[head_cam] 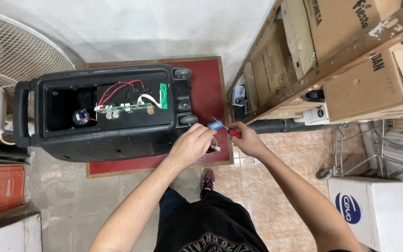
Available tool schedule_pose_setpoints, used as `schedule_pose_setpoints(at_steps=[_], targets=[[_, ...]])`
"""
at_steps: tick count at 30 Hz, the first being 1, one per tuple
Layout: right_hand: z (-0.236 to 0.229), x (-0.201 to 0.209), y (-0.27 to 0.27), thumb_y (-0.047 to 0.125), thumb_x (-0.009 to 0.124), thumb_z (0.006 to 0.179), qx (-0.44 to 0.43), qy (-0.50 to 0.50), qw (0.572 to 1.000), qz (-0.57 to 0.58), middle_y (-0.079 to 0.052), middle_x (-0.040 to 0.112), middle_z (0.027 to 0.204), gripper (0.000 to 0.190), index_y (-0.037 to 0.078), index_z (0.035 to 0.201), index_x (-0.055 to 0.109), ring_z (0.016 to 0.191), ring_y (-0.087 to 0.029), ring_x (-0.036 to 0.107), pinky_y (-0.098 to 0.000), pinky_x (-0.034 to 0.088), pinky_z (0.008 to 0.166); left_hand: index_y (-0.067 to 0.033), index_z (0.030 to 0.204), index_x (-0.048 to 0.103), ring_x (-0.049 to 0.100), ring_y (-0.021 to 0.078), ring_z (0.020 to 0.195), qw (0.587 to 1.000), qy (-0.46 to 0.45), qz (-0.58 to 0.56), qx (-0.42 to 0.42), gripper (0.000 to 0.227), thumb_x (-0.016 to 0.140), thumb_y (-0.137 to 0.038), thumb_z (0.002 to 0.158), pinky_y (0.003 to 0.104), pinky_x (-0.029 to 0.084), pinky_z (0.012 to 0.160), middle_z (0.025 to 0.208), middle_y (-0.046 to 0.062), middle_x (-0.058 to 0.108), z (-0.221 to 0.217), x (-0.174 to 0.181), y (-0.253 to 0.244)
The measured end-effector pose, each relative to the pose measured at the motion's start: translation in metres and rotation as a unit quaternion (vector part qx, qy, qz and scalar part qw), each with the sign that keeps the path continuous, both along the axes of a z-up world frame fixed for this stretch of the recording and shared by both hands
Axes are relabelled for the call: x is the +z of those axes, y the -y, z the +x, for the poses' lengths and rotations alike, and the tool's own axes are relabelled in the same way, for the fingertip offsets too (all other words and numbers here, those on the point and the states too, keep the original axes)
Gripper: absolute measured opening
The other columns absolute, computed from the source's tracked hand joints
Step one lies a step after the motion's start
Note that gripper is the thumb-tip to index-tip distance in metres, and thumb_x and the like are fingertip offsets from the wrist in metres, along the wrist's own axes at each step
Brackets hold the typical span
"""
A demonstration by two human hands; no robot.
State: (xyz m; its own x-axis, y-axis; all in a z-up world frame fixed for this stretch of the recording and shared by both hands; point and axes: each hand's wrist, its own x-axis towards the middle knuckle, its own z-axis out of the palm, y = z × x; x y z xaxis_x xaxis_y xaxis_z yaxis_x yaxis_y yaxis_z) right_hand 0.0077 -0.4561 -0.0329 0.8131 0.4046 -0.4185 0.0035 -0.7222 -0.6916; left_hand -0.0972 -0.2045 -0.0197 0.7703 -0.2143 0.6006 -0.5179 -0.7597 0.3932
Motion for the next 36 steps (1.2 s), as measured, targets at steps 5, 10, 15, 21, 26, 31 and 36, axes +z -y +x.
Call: schedule_pose_setpoints(at_steps=[5,10,15,21,26,31,36], targets=[[0.01,-0.025,0.006,0.03,0.074,0.098,0.092,0.0,0.994,-0.067,-0.011,0.086,0.122,0.052,0.02,0.148,0.071,0.12,-0.038,0.079,-0.0523,0.059,0.108,-0.0109,0.121,0.077,0.08,0.0359,0.097,0.975,-0.219,0.026,0.029,0.018,0.067,-0.021,0.11,0.046,0.07,0.084,0.105,0.013,0.076,-0.027,-0.057,0.01],[0.017,-0.045,0.006,0.024,0.074,0.096,0.115,0.016,0.991,-0.069,-0.015,0.082,0.137,0.052,0.019,0.147,0.074,0.135,-0.041,0.073,-0.0528,0.058,0.116,-0.0182,0.125,0.078,0.083,0.043,0.105,0.891,-0.448,0.022,0.064,0.023,0.065,-0.03,0.11,0.054,0.07,0.089,0.122,0.015,0.08,-0.051,-0.114,0.009],[0.028,-0.074,0.014,0.033,0.069,0.096,0.178,0.076,0.972,-0.133,-0.006,0.079,0.136,0.05,0.034,0.146,0.074,0.129,-0.036,0.075,-0.052,0.061,0.113,-0.0271,0.141,0.072,0.082,0.0377,0.119,0.813,-0.571,0.05,0.099,0.035,0.065,-0.037,0.108,0.053,0.069,0.096,0.136,0.013,0.079,-0.061,-0.157,0.001],[0.025,-0.083,0.013,0.03,0.072,0.094,0.254,0.119,0.947,-0.158,-0.007,0.079,0.125,0.046,0.026,0.139,0.076,0.118,-0.038,0.079,-0.0539,0.066,0.103,-0.0246,0.158,0.056,0.08,0.0406,0.122,0.827,-0.548,0.032,0.124,0.053,0.067,-0.034,0.107,0.056,0.068,0.1,0.142,0.018,0.074,-0.051,-0.164,0.015],[0.018,-0.111,-0.002,0.034,0.071,0.098,0.313,0.171,0.924,-0.139,-0.009,0.079,0.111,0.029,0.021,0.123,0.077,0.106,-0.038,0.082,-0.052,0.069,0.092,-0.0224,0.164,0.052,0.074,0.0377,0.134,0.843,-0.525,0.049,0.111,0.062,0.07,-0.03,0.105,0.053,0.067,0.105,0.156,0.015,0.063,-0.042,-0.144,0.015],[0.019,-0.135,-0.007,0.032,0.072,0.096,0.346,0.244,0.893,-0.151,-0.007,0.073,0.097,0.018,0.018,0.106,0.072,0.09,-0.036,0.083,-0.0485,0.07,0.078,-0.0234,0.166,0.052,0.068,0.0331,0.144,0.841,-0.527,0.056,0.108,0.064,0.07,-0.028,0.105,0.051,0.065,0.109,0.167,0.009,0.058,-0.04,-0.143,0.013],[0.011,-0.097,-0.013,0.033,0.069,0.096,0.318,0.287,0.898,-0.1,-0.008,0.071,0.09,0.016,0.017,0.098,0.068,0.084,-0.036,0.082,-0.048,0.068,0.073,-0.0289,0.167,0.05,0.068,0.0316,0.144,0.83,-0.545,0.043,0.107,0.064,0.068,-0.027,0.106,0.053,0.065,0.11,0.169,0.004,0.056,-0.043,-0.142,0.012]])
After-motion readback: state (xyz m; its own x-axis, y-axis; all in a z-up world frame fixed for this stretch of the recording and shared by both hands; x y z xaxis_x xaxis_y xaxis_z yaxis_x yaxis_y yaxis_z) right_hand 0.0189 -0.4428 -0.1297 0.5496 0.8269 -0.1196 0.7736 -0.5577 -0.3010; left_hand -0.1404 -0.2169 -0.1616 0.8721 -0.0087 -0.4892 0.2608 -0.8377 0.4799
